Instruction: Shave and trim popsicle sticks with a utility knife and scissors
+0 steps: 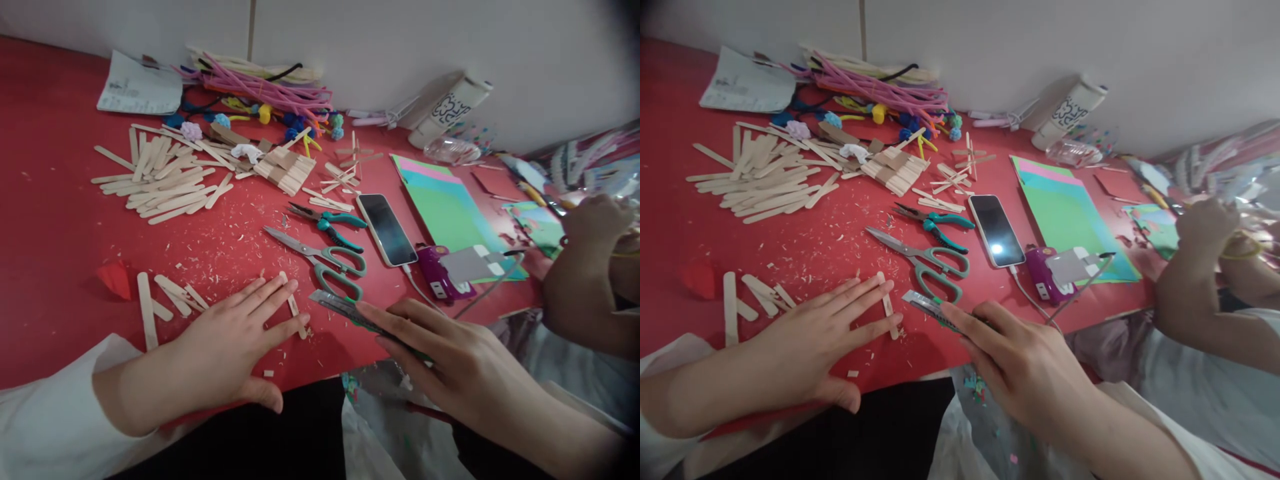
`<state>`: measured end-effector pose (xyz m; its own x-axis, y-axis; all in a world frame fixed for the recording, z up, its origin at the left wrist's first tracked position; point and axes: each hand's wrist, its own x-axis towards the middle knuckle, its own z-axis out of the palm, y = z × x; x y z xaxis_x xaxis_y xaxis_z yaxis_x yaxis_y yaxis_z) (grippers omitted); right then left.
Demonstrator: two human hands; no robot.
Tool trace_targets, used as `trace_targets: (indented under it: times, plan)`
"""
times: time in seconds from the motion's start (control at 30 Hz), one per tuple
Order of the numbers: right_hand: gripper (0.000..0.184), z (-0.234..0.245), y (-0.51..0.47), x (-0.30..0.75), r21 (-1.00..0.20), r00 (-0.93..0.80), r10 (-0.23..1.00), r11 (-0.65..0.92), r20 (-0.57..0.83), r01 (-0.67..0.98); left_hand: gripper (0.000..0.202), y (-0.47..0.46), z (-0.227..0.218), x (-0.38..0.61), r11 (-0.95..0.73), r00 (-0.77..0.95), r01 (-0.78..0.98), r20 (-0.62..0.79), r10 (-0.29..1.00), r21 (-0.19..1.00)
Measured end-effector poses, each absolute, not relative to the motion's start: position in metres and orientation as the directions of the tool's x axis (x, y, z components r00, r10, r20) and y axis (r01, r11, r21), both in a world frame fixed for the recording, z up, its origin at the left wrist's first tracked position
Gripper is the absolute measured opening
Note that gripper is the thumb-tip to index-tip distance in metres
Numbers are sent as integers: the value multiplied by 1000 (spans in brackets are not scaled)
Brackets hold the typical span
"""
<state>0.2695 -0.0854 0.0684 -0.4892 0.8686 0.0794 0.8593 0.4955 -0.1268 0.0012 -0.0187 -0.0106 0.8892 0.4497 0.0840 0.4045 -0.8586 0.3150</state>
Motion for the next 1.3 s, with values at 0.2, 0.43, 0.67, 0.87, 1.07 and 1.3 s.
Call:
trace_targets:
  times: [0.2, 0.43, 0.67, 0.87, 1.07, 1.3]
  plan:
    - [33, 64, -87, 269, -153, -491, 866, 500, 96, 852, 104, -18, -5, -2, -826, 885, 423, 26, 465, 372]
    - [31, 63, -87, 266, -151, -506, 857, 515, 95, 844, 106, -19, -8, -5, -792, 886, 441, -67, 458, 422]
    - [34, 60, -86, 267, -158, -510, 858, 512, 62, 844, 104, -16, -5, 0, -810, 901, 404, -29, 434, 426]
    - [35, 57, -88, 266, -208, -486, 872, 488, 63, 848, 101, -15, -12, -4, -816, 897, 389, 27, 442, 428]
    - [37, 52, -91, 265, -248, -471, 882, 460, 17, 853, 97, -14, -6, 0, -812, 901, 409, -40, 433, 417]
    - [36, 59, -90, 264, -223, -561, 827, 551, 18, 804, 109, -17, -4, 1, -811, 895, 412, -18, 445, 416]
